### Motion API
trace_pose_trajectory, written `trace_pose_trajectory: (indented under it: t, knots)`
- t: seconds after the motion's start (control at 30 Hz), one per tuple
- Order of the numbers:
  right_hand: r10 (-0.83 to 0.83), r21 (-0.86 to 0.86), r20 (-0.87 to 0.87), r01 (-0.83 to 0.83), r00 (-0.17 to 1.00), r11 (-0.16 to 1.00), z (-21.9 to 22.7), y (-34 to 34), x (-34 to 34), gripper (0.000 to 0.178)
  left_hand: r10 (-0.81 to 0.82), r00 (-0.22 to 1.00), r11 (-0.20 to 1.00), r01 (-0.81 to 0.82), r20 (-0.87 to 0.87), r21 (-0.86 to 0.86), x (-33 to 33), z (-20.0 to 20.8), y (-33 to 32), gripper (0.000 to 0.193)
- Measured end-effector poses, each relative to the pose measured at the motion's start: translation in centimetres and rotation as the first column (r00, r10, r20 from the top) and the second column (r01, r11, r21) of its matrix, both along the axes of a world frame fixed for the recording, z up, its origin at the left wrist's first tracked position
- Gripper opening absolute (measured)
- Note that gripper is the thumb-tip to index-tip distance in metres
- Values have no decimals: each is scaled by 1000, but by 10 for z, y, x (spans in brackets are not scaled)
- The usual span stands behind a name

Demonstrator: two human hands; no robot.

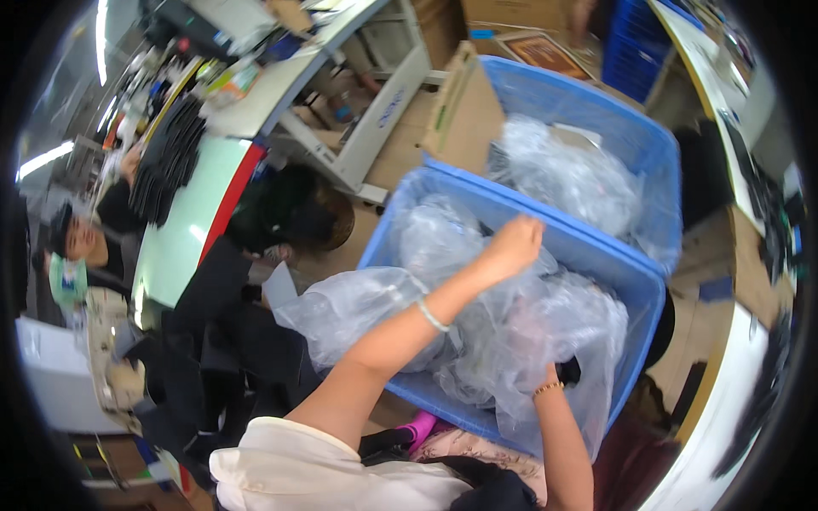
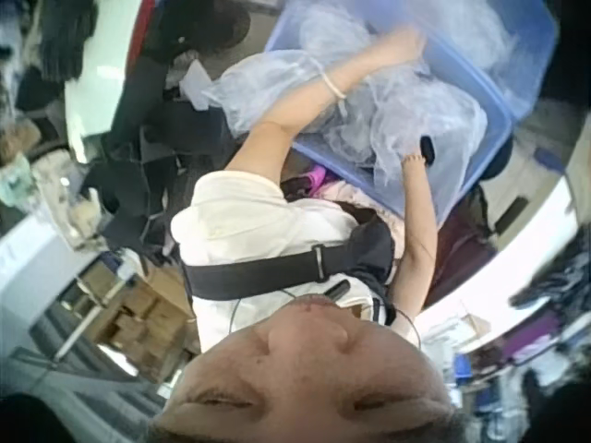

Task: The person sorts and stacks black shoe uppers by hand, taking them from a plastic bin and placing them onto a workbench.

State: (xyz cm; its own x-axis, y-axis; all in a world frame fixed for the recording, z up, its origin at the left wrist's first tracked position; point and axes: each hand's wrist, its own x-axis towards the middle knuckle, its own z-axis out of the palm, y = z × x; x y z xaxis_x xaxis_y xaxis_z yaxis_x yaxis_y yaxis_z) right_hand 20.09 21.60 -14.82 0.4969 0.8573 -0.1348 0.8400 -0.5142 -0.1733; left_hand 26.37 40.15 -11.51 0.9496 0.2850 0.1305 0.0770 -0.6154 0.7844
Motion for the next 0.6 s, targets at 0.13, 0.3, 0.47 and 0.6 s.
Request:
trace_pose_trajectory:
  t: [0.13,0.3,0.47,0.6]
  knots:
    - [-19,-43,100,23,995,999,15,0,5,36,-148,838,988,100,-525,-119,-31,-80,-7,29]
    - [-154,-254,-217,97,964,962,8,4,19,89,-115,886,921,-74,-449,-382,-44,-129,-17,34]
    - [-177,-7,-199,179,964,984,8,-9,19,102,-275,921,830,83,-275,-551,-54,-127,-18,46]
    - [24,228,-192,21,981,973,2,-28,35,98,-561,805,612,245,-195,-752,-48,-106,-13,44]
